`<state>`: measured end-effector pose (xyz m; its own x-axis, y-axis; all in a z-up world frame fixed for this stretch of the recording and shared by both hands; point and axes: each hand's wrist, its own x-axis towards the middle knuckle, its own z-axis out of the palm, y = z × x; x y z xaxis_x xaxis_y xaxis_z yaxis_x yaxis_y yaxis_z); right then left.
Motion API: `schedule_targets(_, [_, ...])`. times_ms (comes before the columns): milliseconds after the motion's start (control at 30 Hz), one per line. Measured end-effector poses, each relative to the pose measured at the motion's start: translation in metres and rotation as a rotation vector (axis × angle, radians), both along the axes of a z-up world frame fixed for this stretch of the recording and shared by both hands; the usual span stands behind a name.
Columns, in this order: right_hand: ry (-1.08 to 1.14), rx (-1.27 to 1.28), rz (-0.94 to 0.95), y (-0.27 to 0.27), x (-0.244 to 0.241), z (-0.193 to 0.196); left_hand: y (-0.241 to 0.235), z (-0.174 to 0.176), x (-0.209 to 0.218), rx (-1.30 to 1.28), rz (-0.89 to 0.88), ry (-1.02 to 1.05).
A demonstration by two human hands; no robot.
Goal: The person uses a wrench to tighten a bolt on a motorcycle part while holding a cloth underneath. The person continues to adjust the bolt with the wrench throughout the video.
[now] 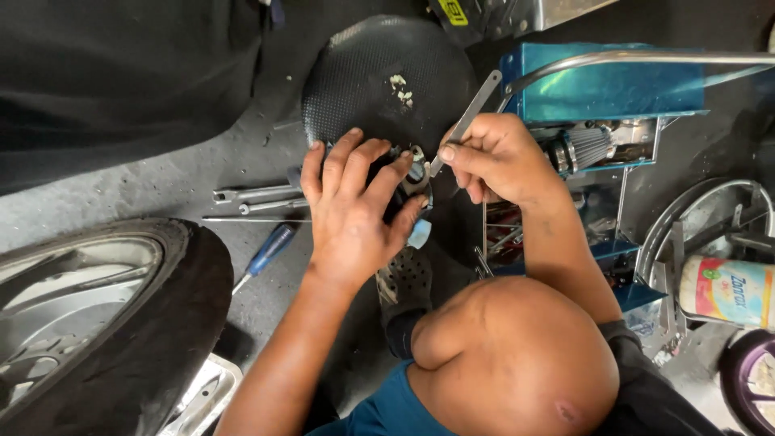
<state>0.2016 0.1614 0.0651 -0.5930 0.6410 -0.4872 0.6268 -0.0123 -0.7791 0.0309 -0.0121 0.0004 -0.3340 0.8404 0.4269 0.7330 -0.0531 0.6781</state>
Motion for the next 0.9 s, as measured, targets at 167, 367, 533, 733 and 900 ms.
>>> schedule_targets(167, [0.089, -0.02, 0.021, 0.003, 0.001, -0.006, -0.002, 0.005, -0.017, 0.0, -0.077, 0.018])
schedule_targets(367, [0.102, -0.007, 0.015, 0.005, 0.004, -0.012, -0.001, 0.004, -0.016, 0.007, -0.08, -0.001])
schedule_targets(533, [0.051, -0.014, 0.053, 0.008, 0.006, -0.014, 0.0, 0.005, -0.012, -0.004, -0.045, 0.018])
schedule_targets(733, [0.025, 0.043, 0.122, 0.006, 0.002, -0.011, -0.002, 0.002, -0.01, -0.029, -0.011, 0.052])
schedule_targets(900, [0.069, 0.034, 0.191, 0.009, 0.0, -0.008, 0.0, 0.004, -0.013, -0.031, -0.029, 0.057])
